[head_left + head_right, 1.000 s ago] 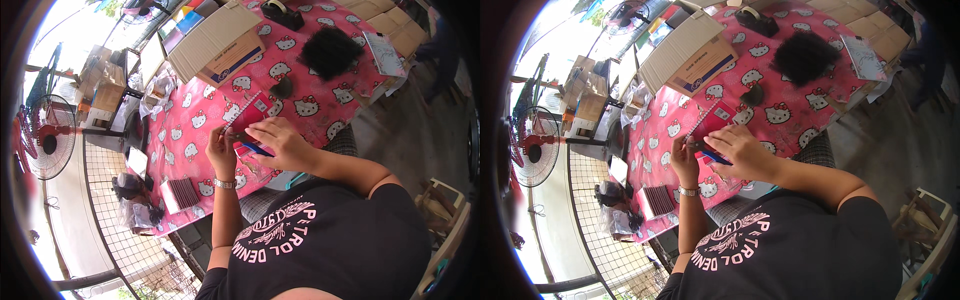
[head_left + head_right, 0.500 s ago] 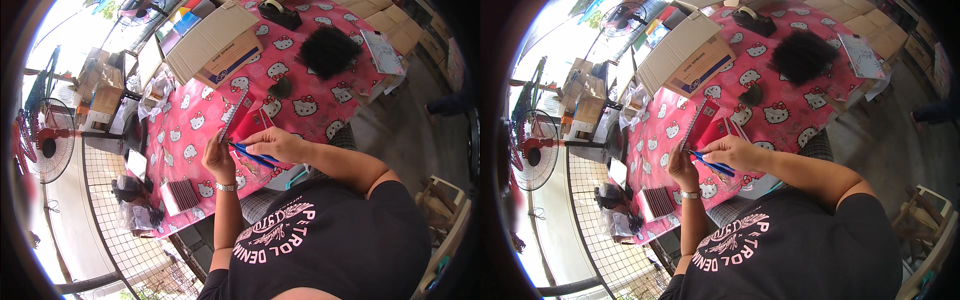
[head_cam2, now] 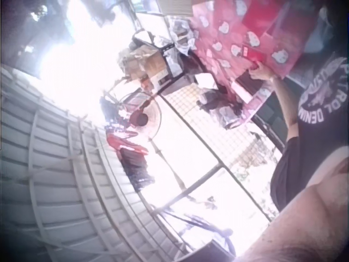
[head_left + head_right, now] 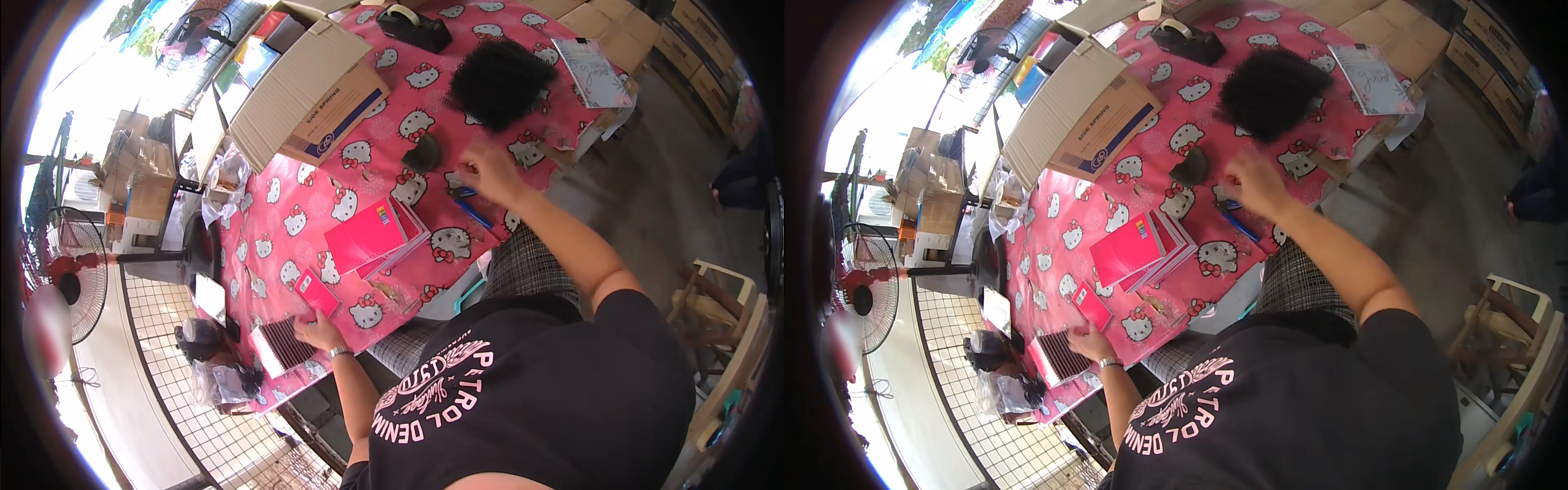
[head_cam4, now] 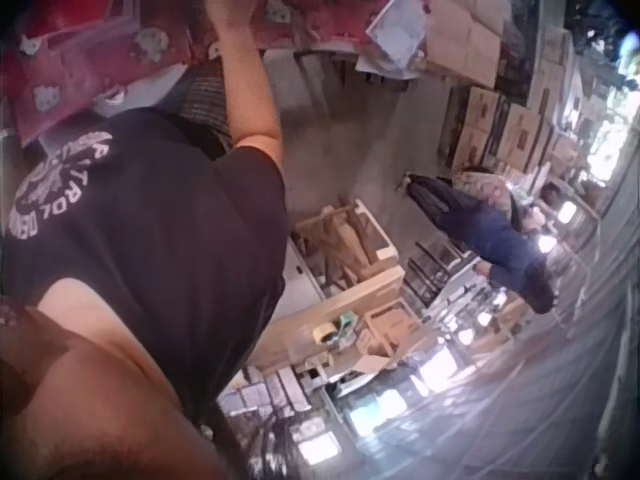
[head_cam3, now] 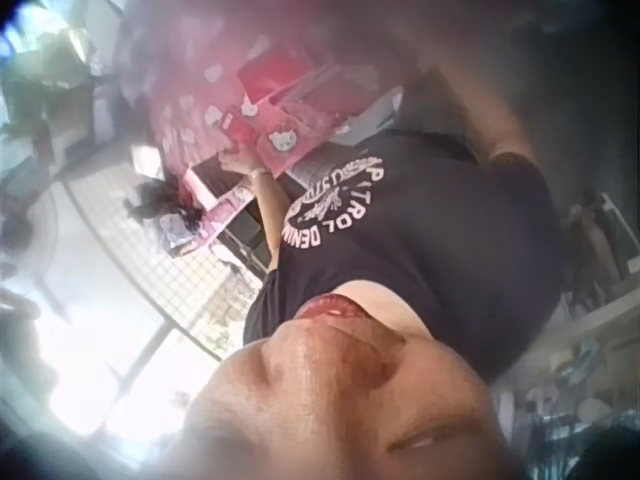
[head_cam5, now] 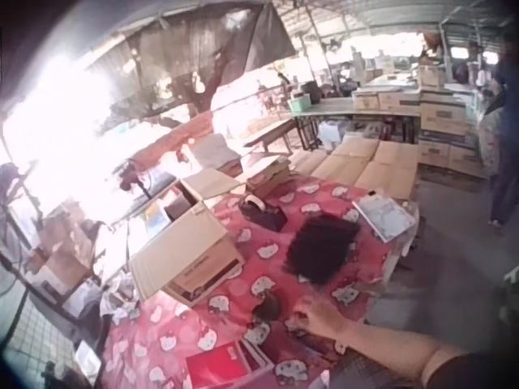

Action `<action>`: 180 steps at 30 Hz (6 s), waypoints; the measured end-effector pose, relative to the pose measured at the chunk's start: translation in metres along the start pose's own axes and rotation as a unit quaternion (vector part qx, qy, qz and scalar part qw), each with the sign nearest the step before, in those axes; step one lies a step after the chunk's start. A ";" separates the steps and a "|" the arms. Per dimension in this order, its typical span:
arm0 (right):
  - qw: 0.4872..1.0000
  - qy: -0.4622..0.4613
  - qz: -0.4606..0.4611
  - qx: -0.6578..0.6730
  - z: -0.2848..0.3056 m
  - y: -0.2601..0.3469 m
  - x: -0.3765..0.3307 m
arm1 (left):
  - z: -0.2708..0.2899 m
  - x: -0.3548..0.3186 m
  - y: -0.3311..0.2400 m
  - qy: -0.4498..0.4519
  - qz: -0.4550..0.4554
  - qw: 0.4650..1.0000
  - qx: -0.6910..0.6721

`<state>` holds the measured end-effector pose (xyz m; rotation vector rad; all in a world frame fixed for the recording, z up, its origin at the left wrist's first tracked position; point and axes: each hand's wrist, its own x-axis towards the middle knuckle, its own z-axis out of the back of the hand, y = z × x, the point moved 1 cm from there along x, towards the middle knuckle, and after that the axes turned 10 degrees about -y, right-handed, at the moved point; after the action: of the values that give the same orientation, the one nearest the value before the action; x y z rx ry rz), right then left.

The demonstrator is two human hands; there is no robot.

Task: The person assembles notebooks by aligning stacks of paper, inserting wire binding through the holes, and using pliers to secure the wire ends.

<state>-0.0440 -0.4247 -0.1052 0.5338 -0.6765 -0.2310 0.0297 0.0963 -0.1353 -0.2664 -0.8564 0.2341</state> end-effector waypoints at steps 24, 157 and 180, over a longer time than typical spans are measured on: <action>0.992 -0.102 0.005 0.071 0.028 0.014 0.093 | 0.100 0.076 -0.280 0.260 -0.446 0.799 -0.308; 0.977 -0.027 0.173 0.119 0.047 0.195 -0.003 | 0.050 0.046 -0.244 0.311 -0.013 0.814 -0.491; 0.981 0.183 0.010 -0.056 0.020 0.040 -0.049 | 0.038 0.139 -0.095 0.227 -0.089 0.945 -0.219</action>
<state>-0.0928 -0.3804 -0.0964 0.4449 -0.3082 -0.1448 0.0977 0.0554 0.0179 -0.6299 -0.4584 -0.1904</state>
